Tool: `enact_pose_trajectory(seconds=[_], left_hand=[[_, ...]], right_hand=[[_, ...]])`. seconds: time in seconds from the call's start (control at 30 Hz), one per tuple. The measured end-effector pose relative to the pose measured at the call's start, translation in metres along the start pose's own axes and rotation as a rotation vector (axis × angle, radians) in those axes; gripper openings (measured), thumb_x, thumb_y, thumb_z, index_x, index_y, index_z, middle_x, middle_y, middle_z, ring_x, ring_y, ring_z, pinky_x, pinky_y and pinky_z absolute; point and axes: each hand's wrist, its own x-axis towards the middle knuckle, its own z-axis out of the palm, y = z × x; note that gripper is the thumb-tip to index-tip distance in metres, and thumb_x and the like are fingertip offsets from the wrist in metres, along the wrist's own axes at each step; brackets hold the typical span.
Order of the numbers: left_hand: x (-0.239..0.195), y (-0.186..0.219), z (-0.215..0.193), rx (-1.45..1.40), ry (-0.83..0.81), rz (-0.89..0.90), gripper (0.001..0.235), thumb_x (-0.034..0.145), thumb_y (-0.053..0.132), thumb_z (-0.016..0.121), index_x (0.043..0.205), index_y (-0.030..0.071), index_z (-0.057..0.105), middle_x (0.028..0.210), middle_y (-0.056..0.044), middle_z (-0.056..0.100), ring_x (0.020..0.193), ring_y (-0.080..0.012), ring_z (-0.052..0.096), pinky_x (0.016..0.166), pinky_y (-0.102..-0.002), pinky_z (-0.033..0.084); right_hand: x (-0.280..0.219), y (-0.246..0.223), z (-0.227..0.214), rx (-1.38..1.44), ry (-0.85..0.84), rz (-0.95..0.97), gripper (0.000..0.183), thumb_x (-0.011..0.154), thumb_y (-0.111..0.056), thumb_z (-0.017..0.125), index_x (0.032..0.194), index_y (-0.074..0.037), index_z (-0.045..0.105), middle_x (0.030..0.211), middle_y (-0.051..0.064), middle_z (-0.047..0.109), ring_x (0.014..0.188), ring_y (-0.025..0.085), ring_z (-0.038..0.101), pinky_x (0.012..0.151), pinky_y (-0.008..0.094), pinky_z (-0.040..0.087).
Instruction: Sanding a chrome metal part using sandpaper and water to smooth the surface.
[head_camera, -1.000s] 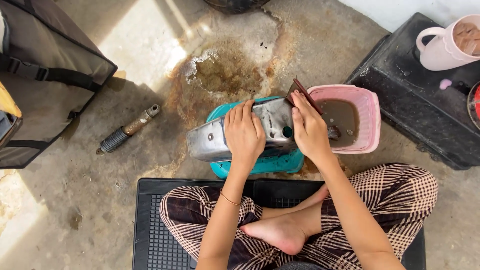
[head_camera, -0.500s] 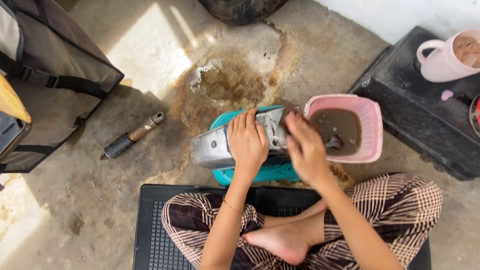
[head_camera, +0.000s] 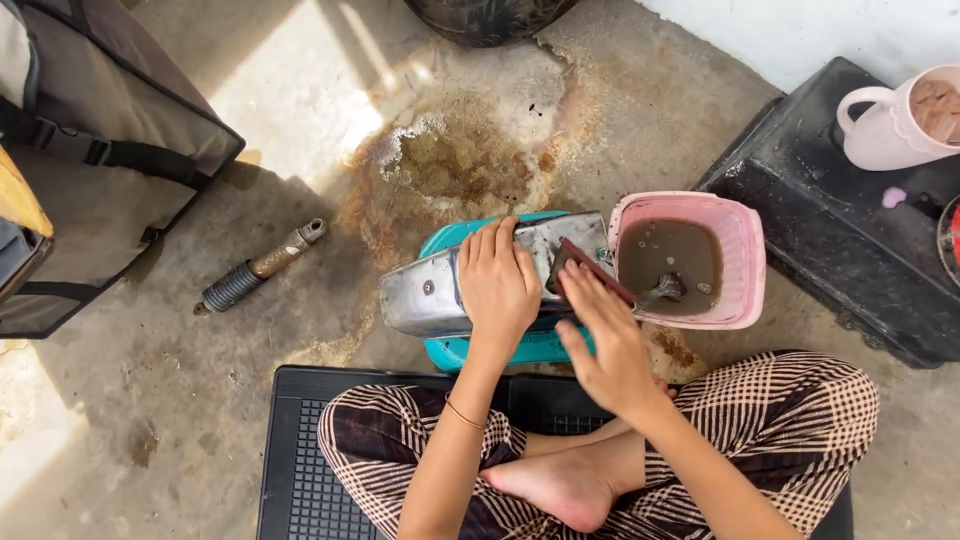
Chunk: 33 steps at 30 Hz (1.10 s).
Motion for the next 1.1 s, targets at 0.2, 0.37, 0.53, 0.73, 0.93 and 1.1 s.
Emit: enact_pose_trajectory(seconds=[0.2, 0.37, 0.53, 0.73, 0.93, 1.1], left_hand=[[0.004, 0.006, -0.006, -0.031, -0.007, -0.018, 0.037, 0.102, 0.015, 0.037, 0.123, 0.001, 0.065, 0.116, -0.019, 0.067, 0.118, -0.034, 0.061, 0.111, -0.047, 0.036], [0.006, 0.004, 0.0, -0.029, 0.008, -0.007, 0.037, 0.102, 0.014, 0.038, 0.123, 0.001, 0.065, 0.115, -0.019, 0.067, 0.117, -0.0337, 0.062, 0.11, -0.047, 0.037], [0.006, 0.005, -0.007, -0.039, 0.014, -0.009, 0.036, 0.101, 0.014, 0.038, 0.123, 0.001, 0.065, 0.115, -0.019, 0.066, 0.117, -0.0338, 0.061, 0.11, -0.047, 0.037], [0.002, 0.005, -0.004, -0.026, 0.012, -0.008, 0.037, 0.102, 0.014, 0.038, 0.123, 0.0, 0.065, 0.115, -0.02, 0.067, 0.117, -0.0336, 0.062, 0.11, -0.047, 0.037], [0.001, 0.005, -0.007, -0.029, -0.016, -0.025, 0.037, 0.102, 0.015, 0.037, 0.122, 0.001, 0.066, 0.114, -0.02, 0.068, 0.115, -0.0332, 0.062, 0.11, -0.047, 0.037], [0.003, 0.003, -0.004, -0.034, -0.023, -0.014, 0.038, 0.102, 0.016, 0.038, 0.127, 0.001, 0.063, 0.119, -0.02, 0.067, 0.119, -0.0335, 0.062, 0.111, -0.047, 0.036]], right_hand=[[0.024, 0.006, -0.009, -0.09, 0.106, -0.027, 0.05, 0.11, -0.032, 0.041, 0.155, -0.011, 0.046, 0.157, 0.018, 0.045, 0.144, 0.033, 0.042, 0.118, 0.045, 0.031], [0.026, 0.039, 0.001, -0.031, 0.15, -0.033, 0.05, 0.109, -0.034, 0.041, 0.153, -0.012, 0.048, 0.155, 0.011, 0.048, 0.143, 0.029, 0.043, 0.117, 0.042, 0.033], [0.013, 0.015, 0.004, -0.154, 0.185, -0.109, 0.051, 0.103, -0.028, 0.054, 0.151, -0.012, 0.051, 0.153, 0.012, 0.052, 0.142, 0.029, 0.046, 0.114, 0.04, 0.037], [0.016, 0.02, 0.003, -0.041, 0.226, -0.04, 0.047, 0.111, -0.028, 0.042, 0.152, -0.006, 0.05, 0.152, 0.018, 0.05, 0.141, 0.035, 0.045, 0.116, 0.045, 0.035], [0.009, 0.03, 0.009, -0.204, 0.261, -0.144, 0.049, 0.103, -0.027, 0.056, 0.15, -0.012, 0.055, 0.147, 0.015, 0.057, 0.135, 0.031, 0.053, 0.111, 0.041, 0.041], [0.012, 0.001, 0.004, -0.163, 0.173, -0.124, 0.056, 0.101, -0.036, 0.059, 0.149, -0.008, 0.053, 0.149, 0.017, 0.055, 0.139, 0.035, 0.048, 0.112, 0.046, 0.039]])
